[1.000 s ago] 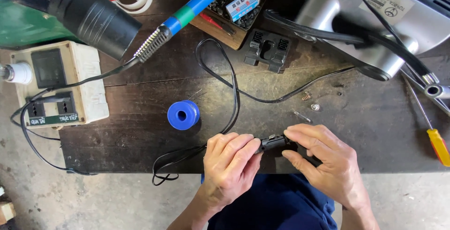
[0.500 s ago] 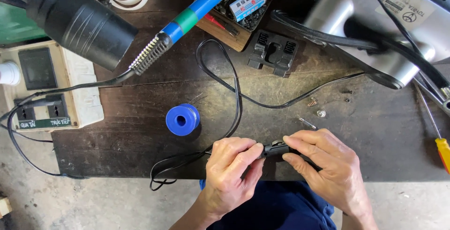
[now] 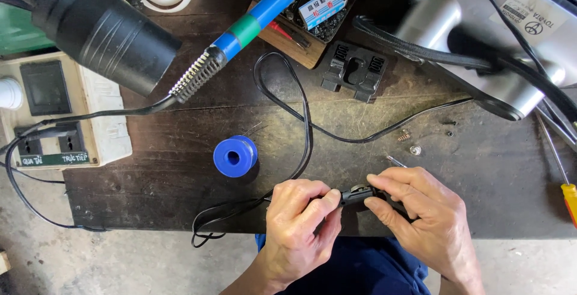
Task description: Reassembling an electrical power plug by fitting wires and metal terminals into the plastic casing and securing them with tools.
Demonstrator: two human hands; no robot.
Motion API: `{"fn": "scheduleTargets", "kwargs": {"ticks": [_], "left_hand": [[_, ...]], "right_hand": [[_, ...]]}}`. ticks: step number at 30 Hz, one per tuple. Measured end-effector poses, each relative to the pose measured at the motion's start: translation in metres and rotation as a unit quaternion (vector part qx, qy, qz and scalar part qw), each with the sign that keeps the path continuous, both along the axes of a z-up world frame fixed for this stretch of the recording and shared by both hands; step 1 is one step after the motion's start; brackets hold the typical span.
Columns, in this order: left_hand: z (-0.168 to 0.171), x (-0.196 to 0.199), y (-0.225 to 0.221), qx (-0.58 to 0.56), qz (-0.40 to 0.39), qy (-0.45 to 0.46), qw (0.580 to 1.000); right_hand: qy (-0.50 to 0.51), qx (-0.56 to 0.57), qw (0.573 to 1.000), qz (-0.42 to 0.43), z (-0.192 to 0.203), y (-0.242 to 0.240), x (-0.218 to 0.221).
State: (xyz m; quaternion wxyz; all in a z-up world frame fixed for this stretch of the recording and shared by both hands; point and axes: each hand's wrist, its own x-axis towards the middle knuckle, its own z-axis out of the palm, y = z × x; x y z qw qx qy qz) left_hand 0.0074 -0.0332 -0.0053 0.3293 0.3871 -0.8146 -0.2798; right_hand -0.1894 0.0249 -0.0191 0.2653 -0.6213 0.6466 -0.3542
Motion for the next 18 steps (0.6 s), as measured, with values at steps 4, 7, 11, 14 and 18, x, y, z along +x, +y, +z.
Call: {"fn": "scheduleTargets", "kwargs": {"ticks": [4,7,11,14,18], "left_hand": [[-0.0001,0.0005,-0.0001,0.011,-0.004,-0.005,1.000],[0.0014,-0.0007,-0.0012,0.013,-0.002,-0.010,1.000],[0.0020,-0.0002,-0.0009,0.017,-0.003,-0.018,1.000],[0.0010,0.0014,0.0004,0.017,-0.008,-0.021,1.000],[0.0009,0.0005,0.0032,0.033,-0.013,-0.054,0.998]], "right_hand": [[0.029,0.032,0.999,0.001,-0.0022,0.0020,-0.0018],[0.032,0.052,0.998,0.012,-0.0045,0.0021,-0.0042],[0.021,0.048,0.998,0.019,-0.0042,-0.0007,-0.0050],[0.018,0.043,0.999,0.015,-0.0057,0.0004,-0.0041],[0.014,0.032,0.999,0.018,-0.0070,0.0018,-0.0039]]}}
